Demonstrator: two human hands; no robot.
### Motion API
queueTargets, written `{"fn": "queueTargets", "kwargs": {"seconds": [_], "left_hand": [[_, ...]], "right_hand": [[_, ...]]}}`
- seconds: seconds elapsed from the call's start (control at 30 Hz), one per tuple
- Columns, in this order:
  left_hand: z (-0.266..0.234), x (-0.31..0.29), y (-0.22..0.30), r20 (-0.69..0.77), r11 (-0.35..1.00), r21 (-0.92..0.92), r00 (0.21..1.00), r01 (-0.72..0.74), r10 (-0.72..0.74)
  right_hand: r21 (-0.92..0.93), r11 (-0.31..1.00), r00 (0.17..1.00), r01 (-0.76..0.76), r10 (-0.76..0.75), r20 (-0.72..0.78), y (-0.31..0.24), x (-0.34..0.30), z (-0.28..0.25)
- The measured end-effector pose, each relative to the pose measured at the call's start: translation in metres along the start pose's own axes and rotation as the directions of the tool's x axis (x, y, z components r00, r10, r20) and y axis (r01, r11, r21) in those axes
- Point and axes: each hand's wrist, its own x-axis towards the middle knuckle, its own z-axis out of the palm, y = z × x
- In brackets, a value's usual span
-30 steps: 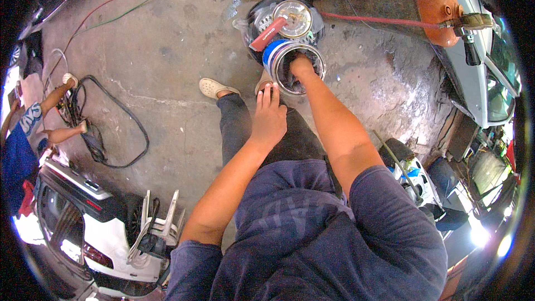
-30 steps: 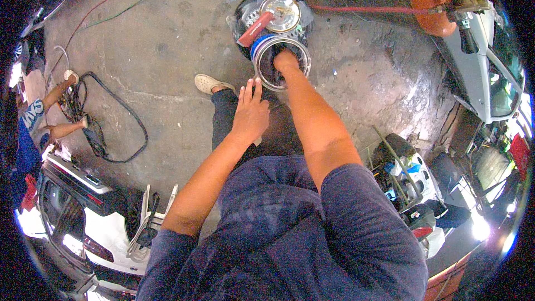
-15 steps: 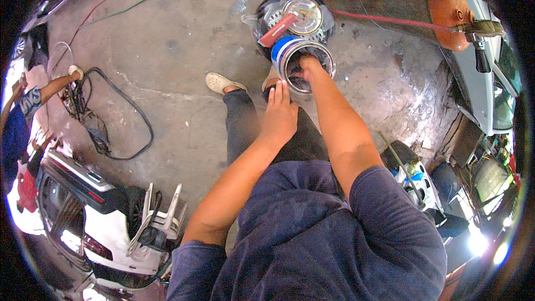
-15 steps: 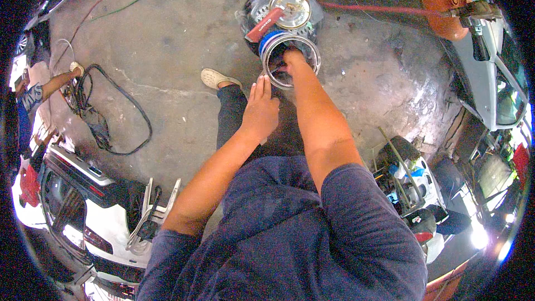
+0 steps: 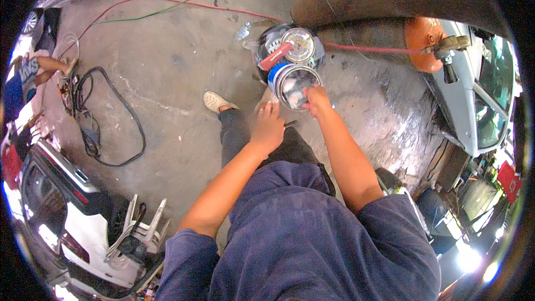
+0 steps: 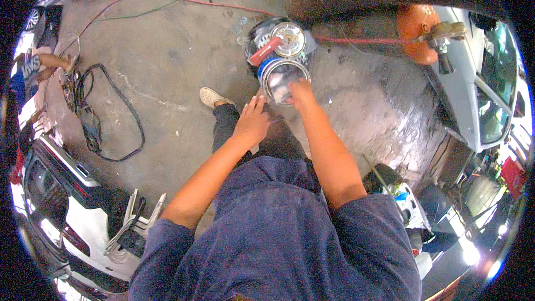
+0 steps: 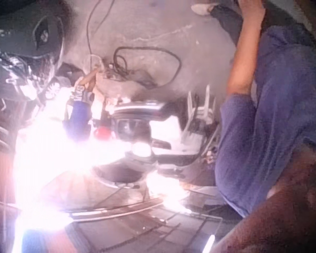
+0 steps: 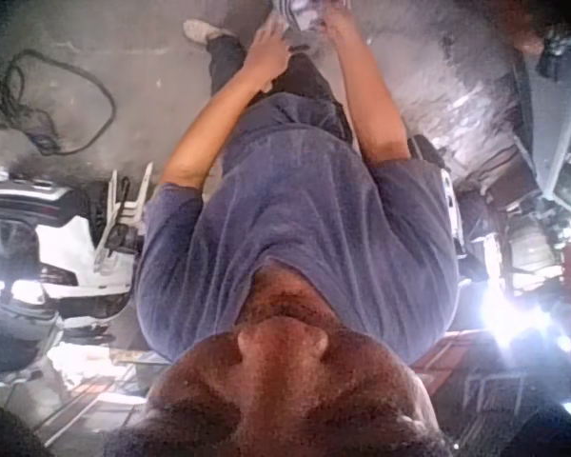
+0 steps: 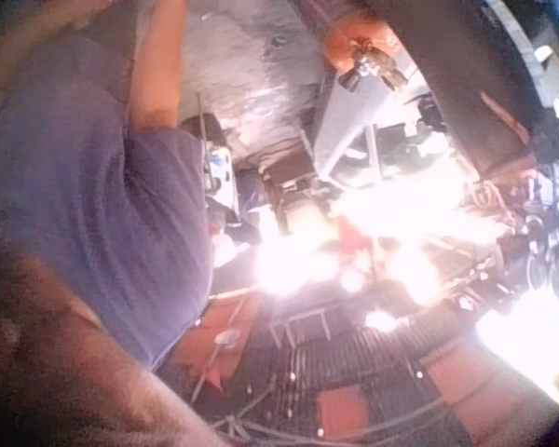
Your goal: The person handles a sanding sheet and a small red tool, then walks through a garage to retrieve a paint can. They return to the starting area and continue handling the sanding sheet and tool, preparing materials for a task.
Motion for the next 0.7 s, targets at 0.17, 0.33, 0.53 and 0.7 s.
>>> {"fn": "queueTargets", "kwargs": {"seconds": [0.17,0.33,0.53,0.7], "left_hand": [[-0.08,-0.034,-0.008,0.308,0.766,-0.429,0.875,0.479,-0.374],[-0.051,-0.028,-0.044,0.03,0.694,-0.563,0.85,0.449,-0.526],[-0.022,0.042,-0.014,-0.05,0.659,-0.67,0.865,0.342,-0.5],[0.013,0.092,0.002,-0.172,0.782,-0.621,0.965,0.049,-0.197]], "right_hand": [[-0.193,0.976,0.995,0.1,-0.097,0.023,-0.017,-0.07,-0.044],[-0.27,0.945,0.982,0.183,-0.19,0.0,-0.066,-0.18,-0.062],[-0.432,0.82,0.927,0.374,-0.344,0.149,-0.092,-0.252,-0.107],[-0.576,0.631,0.843,0.52,-0.489,0.225,-0.123,-0.317,-0.108]]}}
